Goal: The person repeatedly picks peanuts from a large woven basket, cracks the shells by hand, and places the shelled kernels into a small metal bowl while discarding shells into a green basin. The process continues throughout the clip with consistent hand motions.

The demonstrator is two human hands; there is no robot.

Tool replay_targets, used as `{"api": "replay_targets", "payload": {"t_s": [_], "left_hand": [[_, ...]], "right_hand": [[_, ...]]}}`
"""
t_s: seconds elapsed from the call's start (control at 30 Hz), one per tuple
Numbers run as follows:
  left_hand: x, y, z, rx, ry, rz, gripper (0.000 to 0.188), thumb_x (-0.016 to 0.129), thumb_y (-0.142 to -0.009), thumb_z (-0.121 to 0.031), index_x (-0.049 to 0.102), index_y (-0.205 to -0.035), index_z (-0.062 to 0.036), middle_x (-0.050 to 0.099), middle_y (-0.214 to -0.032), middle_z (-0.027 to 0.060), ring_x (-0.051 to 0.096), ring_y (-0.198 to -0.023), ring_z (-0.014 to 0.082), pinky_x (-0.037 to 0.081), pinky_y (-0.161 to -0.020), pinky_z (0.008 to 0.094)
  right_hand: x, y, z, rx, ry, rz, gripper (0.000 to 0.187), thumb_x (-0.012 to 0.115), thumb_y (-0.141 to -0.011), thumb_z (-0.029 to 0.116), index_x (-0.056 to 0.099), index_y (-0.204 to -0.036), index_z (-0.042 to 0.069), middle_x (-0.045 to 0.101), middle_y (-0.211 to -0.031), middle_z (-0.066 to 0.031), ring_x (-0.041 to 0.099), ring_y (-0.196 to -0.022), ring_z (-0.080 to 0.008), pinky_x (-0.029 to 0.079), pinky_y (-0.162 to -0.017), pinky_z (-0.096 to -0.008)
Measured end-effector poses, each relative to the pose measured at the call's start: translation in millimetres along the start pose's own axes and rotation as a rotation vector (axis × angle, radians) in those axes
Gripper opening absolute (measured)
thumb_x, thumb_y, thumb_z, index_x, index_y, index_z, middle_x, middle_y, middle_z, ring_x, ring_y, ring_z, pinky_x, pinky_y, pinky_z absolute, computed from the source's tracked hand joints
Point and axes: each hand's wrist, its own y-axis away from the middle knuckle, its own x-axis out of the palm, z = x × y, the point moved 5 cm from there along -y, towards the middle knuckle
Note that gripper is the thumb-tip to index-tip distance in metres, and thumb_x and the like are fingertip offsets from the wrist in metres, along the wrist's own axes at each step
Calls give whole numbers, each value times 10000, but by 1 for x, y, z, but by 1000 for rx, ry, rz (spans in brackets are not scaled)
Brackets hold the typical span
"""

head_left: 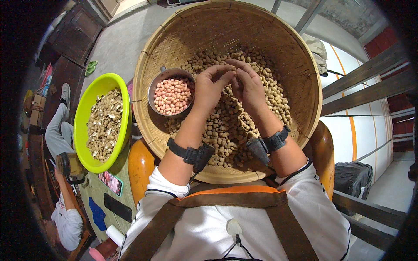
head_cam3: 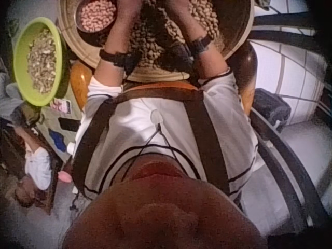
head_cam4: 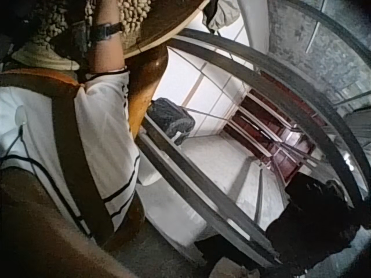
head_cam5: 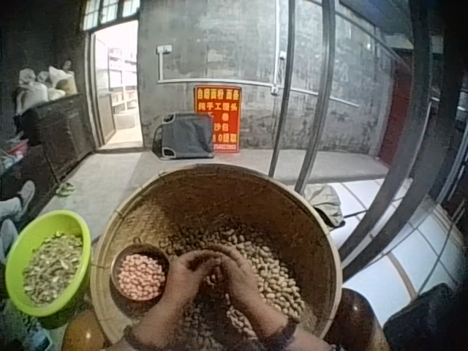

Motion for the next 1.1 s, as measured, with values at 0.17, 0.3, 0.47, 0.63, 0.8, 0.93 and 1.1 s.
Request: {"api": "replay_targets", "payload": {"t_s": [0.17,0.3,0.47,0.63,0.8,0.93,1.1], "left_hand": [[-1,-1,-9,112,-291,42,169,661,-879,-124,656,-1000,-5,685,-894,65,635,-819,116,503,-712,272],[-1,2,-10,198,-403,25,180,610,-906,-147,607,-1024,-12,659,-940,85,622,-838,133,487,-735,283],[-1,-1,-4,192,-270,6,148,570,-929,-136,571,-1020,-20,619,-958,96,606,-844,157,476,-773,297],[-5,2,-14,343,-398,-76,131,560,-942,-128,574,-1029,-31,587,-980,65,573,-893,148,468,-792,289],[-6,-2,-2,73,82,-13,128,545,-967,-147,560,-1061,-61,559,-1021,15,538,-945,108,449,-830,268],[1,2,6,-68,345,52,148,506,-994,-191,520,-1110,-99,557,-1034,-5,537,-934,91,448,-814,259],[3,5,4,-91,362,71,161,475,-1007,-213,503,-1123,-106,547,-1051,-6,534,-926,86,451,-799,258]], "right_hand": [[-3,-3,1,-38,50,27,270,467,-978,172,570,-1208,74,531,-712,41,417,-512,-20,288,-420,-173],[-3,-2,1,-49,84,14,265,465,-982,182,574,-1197,74,528,-716,39,429,-525,-24,296,-423,-179],[-1,-2,-6,-8,24,-44,283,446,-989,175,573,-1218,68,435,-601,57,335,-458,-33,252,-414,-198],[-8,-5,-6,-55,57,-48,245,476,-987,187,590,-1173,75,422,-601,66,336,-467,-36,253,-422,-198],[-7,-7,-8,-204,342,-8,188,557,-944,132,610,-1095,33,553,-699,19,471,-585,-50,374,-508,-210],[-2,-7,-9,-361,541,-21,182,587,-921,115,619,-1067,11,607,-741,-26,536,-650,-92,444,-587,-252],[-7,-8,-13,-287,546,22,171,592,-920,119,632,-1046,10,641,-798,-49,562,-702,-92,458,-613,-257]]}}
